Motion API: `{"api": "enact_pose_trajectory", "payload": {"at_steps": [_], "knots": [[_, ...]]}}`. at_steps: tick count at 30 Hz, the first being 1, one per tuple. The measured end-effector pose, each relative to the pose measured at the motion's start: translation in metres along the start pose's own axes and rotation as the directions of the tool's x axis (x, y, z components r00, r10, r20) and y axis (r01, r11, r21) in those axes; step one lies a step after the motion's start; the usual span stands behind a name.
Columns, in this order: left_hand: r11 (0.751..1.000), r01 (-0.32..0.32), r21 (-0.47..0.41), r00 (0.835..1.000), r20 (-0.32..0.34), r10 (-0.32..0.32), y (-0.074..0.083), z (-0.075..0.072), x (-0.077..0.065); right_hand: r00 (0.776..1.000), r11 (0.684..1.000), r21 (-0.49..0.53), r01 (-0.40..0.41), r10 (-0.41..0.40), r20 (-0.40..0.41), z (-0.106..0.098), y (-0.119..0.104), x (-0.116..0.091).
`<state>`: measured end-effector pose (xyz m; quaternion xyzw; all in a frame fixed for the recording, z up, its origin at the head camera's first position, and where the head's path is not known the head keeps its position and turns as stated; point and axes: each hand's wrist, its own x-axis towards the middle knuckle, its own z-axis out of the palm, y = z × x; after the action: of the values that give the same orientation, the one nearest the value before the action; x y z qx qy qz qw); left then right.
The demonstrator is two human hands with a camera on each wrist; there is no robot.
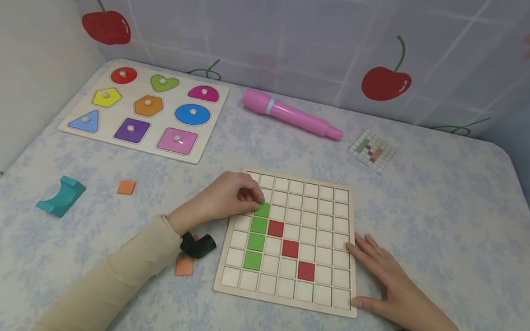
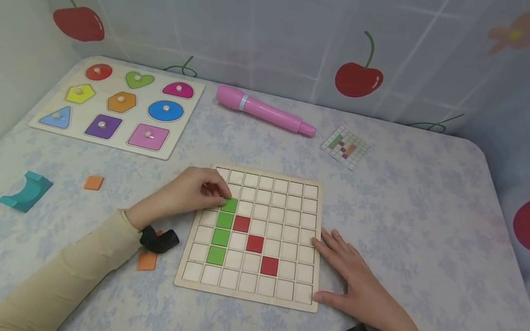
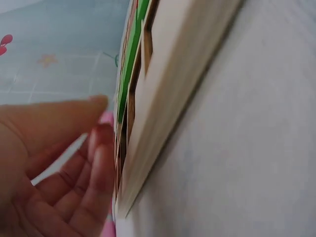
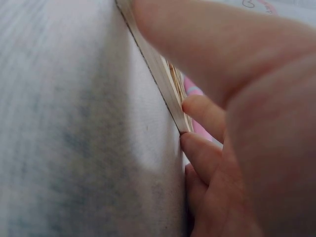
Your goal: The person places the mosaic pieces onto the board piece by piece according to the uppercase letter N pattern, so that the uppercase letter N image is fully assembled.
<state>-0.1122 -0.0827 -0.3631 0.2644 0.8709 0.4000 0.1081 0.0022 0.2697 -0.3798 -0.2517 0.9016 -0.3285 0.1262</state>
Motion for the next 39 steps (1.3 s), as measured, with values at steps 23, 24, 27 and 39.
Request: {"api": "enact_pose_trajectory", "payload": {"at_steps": [23,24,27,39], "knots": [[0.858,0.492,-0.147,0.787,-0.346,-0.511,-0.06,-0.089,-0.139,1.0,1.0,-0.002,-0.017,0.017,0.004,0.0,0.002,0.0],[0.85,0.503,-0.157,0.772,-0.361,-0.523,-0.062,-0.089,-0.142,1.0,1.0,0.002,-0.018,0.018,0.003,0.0,0.003,0.0],[0.847,0.51,-0.152,0.748,-0.408,-0.523,-0.066,-0.086,-0.146,1.0,1.0,0.019,-0.015,0.015,-0.001,0.0,0.003,0.0],[0.844,0.515,-0.149,0.757,-0.384,-0.529,-0.076,-0.082,-0.152,0.999,1.0,0.012,-0.024,0.024,0.022,0.0,0.004,0.001]]}}
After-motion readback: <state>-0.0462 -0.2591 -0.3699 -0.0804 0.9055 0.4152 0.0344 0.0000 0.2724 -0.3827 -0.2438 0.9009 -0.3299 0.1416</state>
